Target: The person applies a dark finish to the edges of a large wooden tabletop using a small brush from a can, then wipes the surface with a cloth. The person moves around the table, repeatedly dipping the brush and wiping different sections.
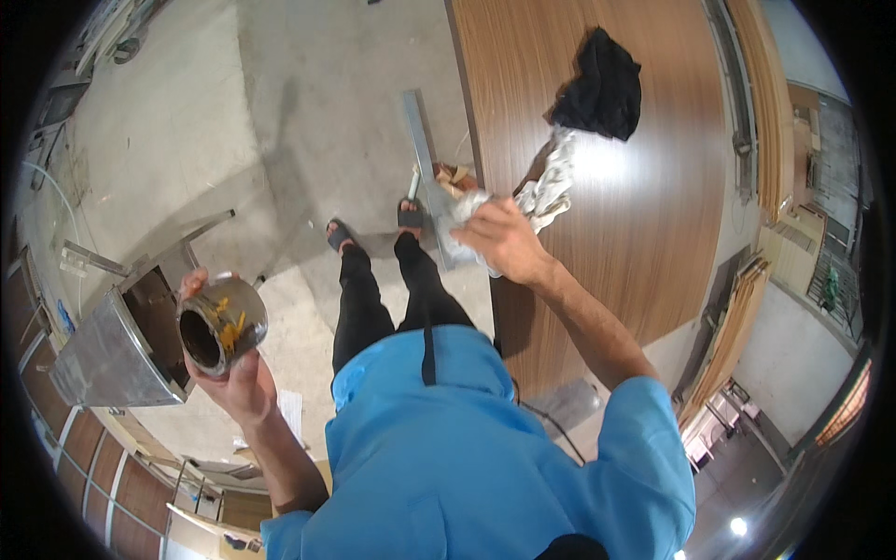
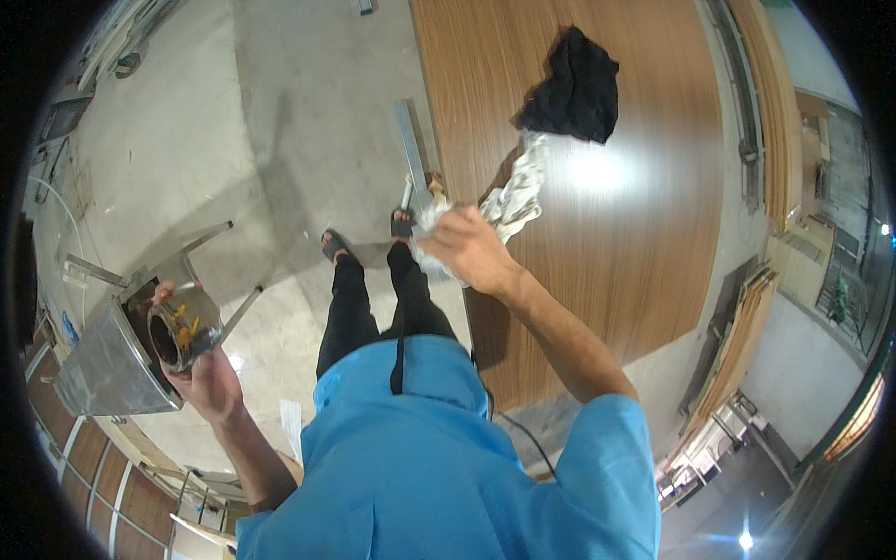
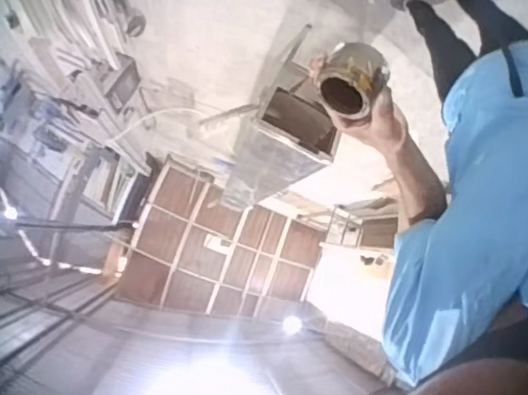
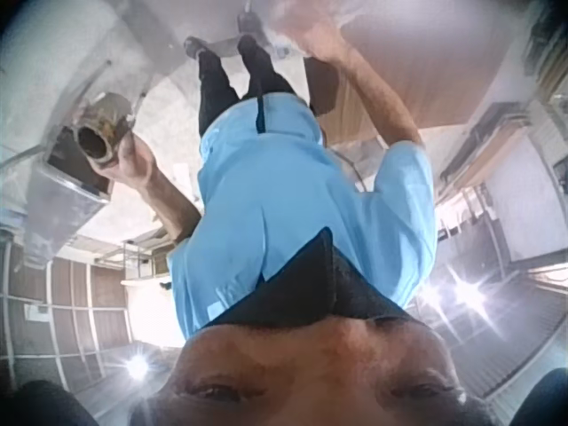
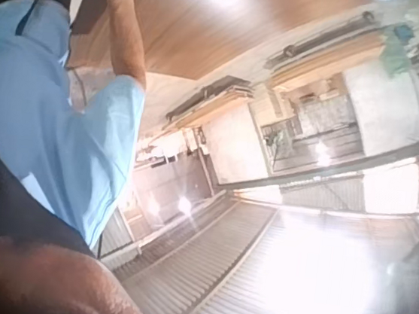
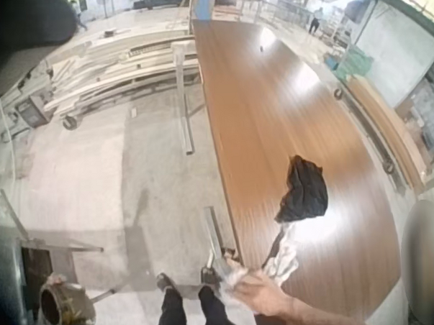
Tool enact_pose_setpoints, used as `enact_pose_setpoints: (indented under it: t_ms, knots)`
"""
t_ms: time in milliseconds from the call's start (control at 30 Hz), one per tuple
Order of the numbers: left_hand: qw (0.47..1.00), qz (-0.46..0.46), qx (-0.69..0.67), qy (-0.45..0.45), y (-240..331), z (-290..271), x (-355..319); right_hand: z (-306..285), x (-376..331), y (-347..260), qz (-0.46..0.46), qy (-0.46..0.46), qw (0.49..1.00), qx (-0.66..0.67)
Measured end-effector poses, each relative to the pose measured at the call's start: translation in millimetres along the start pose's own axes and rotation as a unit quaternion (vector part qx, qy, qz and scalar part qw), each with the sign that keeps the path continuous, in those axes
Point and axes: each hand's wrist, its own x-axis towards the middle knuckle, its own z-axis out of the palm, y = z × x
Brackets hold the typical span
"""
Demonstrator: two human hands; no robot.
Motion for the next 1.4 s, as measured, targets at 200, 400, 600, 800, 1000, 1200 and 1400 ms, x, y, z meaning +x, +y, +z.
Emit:
enact_pose_setpoints:
  t_ms: [200, 400, 600, 800, 1000, 1200, 1400]
  knots:
    - [0.999, -0.028, 0.003, 0.038, 7, -15, -10, -32, -27, 32, 0.292, 0.180, 0.935, -0.088]
    - [0.999, -0.018, 0.012, 0.035, 15, -9, -19, -12, 0, 72, 0.256, 0.184, 0.943, -0.110]
    - [0.997, -0.021, 0.011, 0.068, 21, -2, -22, 20, -4, 48, 0.284, 0.211, 0.927, -0.121]
    - [0.998, -0.022, 0.007, 0.057, 21, -11, -27, 28, 8, 37, 0.325, 0.253, 0.902, -0.127]
    - [0.999, -0.022, 0.000, 0.040, 19, -17, -34, 26, -8, 27, 0.253, 0.168, 0.946, 0.112]
    - [0.999, -0.009, -0.001, 0.035, 15, -11, -33, 15, 2, 25, 0.303, 0.223, 0.918, -0.125]
    - [0.999, -0.004, 0.025, 0.049, 24, -10, -44, 10, -57, -13, 0.158, 0.026, 0.987, 0.017]
